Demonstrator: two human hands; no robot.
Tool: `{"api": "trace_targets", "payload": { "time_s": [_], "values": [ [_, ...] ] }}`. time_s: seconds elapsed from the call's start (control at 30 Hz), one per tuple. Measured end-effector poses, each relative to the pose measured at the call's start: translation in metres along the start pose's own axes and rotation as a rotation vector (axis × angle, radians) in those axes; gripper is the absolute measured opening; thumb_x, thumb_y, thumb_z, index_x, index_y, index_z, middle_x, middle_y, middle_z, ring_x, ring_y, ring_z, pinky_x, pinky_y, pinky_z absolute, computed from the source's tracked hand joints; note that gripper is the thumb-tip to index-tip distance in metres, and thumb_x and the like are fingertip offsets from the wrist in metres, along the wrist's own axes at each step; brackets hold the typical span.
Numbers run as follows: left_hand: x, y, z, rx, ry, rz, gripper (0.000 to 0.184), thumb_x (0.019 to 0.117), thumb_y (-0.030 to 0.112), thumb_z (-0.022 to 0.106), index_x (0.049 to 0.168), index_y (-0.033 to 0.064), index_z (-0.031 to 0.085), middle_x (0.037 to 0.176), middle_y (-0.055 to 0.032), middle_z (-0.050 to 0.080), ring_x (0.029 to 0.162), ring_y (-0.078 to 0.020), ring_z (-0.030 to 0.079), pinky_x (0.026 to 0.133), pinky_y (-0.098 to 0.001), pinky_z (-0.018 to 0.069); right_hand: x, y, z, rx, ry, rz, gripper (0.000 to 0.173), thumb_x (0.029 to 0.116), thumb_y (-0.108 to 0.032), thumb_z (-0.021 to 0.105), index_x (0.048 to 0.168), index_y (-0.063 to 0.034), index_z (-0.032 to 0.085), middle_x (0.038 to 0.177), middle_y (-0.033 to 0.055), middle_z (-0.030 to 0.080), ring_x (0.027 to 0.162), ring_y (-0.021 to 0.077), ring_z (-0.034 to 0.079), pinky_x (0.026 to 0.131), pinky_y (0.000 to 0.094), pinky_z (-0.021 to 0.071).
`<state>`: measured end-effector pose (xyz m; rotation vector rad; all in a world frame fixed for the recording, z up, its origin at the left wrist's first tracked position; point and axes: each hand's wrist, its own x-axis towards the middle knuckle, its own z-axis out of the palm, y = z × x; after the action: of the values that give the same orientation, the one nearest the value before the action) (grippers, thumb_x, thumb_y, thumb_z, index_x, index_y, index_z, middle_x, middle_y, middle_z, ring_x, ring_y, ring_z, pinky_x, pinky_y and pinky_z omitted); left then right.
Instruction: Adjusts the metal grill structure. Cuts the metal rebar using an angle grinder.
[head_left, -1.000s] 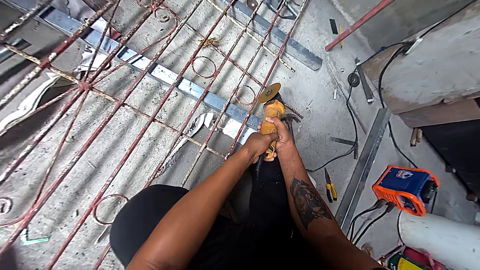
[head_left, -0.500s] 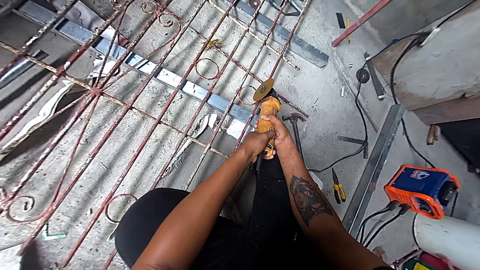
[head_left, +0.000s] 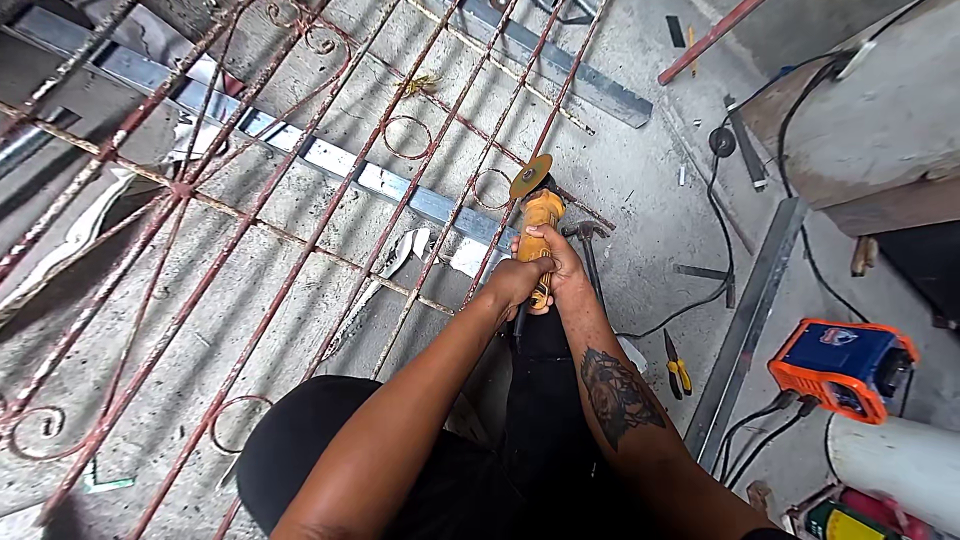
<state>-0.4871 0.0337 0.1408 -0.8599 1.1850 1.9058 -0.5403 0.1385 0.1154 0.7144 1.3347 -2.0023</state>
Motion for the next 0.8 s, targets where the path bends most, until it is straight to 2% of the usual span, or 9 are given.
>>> {"api": "trace_targets", "payload": {
  "time_s": [0.07,0.23,0.43,0.67,0.8],
  "values": [
    [0.001,0.001,0.002,0.015,0.001,0.014,0.037,0.0990,0.039,0.067,0.103,0.0020,0.064,0.076,-0.0125,0.069,0.060,-0.0224,0.069,0.055,-0.0368,0.0610,0.004,-0.002,-0.002,0.031,0.001,-0.015,0.025,0.0965,-0.019,0.059,0.115,-0.0026,0.056,0.091,0.0160,0.069,0.074,0.0219,0.071,0.066,0.0353,0.0620],
    [0.002,0.005,0.007,0.056,0.027,0.042,0.038,0.0992,0.038,0.067,0.105,0.0011,0.064,0.079,-0.0125,0.069,0.062,-0.0219,0.069,0.057,-0.0375,0.0613,0.010,-0.005,-0.008,0.057,-0.039,-0.037,0.024,0.0977,-0.019,0.056,0.116,-0.0029,0.054,0.092,0.0153,0.068,0.074,0.0220,0.070,0.067,0.0360,0.0625],
    [0.009,0.005,0.010,0.058,0.041,0.027,0.038,0.0993,0.040,0.066,0.102,0.0016,0.064,0.077,-0.0126,0.069,0.061,-0.0212,0.070,0.056,-0.0362,0.0610,0.016,-0.006,-0.010,0.111,-0.029,-0.013,0.025,0.0947,-0.016,0.060,0.115,-0.0026,0.054,0.090,0.0157,0.068,0.074,0.0228,0.071,0.068,0.0378,0.0632],
    [0.012,0.010,0.014,0.082,0.060,0.024,0.039,0.0995,0.040,0.066,0.102,0.0013,0.064,0.078,-0.0130,0.070,0.062,-0.0217,0.070,0.056,-0.0366,0.0613,0.021,-0.009,-0.014,0.111,-0.049,-0.014,0.024,0.0956,-0.016,0.058,0.115,-0.0030,0.054,0.090,0.0160,0.068,0.074,0.0233,0.071,0.068,0.0380,0.0632],
    [0.012,0.009,0.019,0.131,0.079,0.058,0.037,0.0974,0.039,0.069,0.097,0.0025,0.064,0.074,-0.0116,0.069,0.059,-0.0205,0.069,0.055,-0.0359,0.0610,0.019,-0.010,-0.019,0.103,-0.109,-0.040,0.025,0.0959,-0.019,0.057,0.115,-0.0038,0.054,0.092,0.0141,0.068,0.076,0.0210,0.071,0.069,0.0355,0.0632]
  ]
}}
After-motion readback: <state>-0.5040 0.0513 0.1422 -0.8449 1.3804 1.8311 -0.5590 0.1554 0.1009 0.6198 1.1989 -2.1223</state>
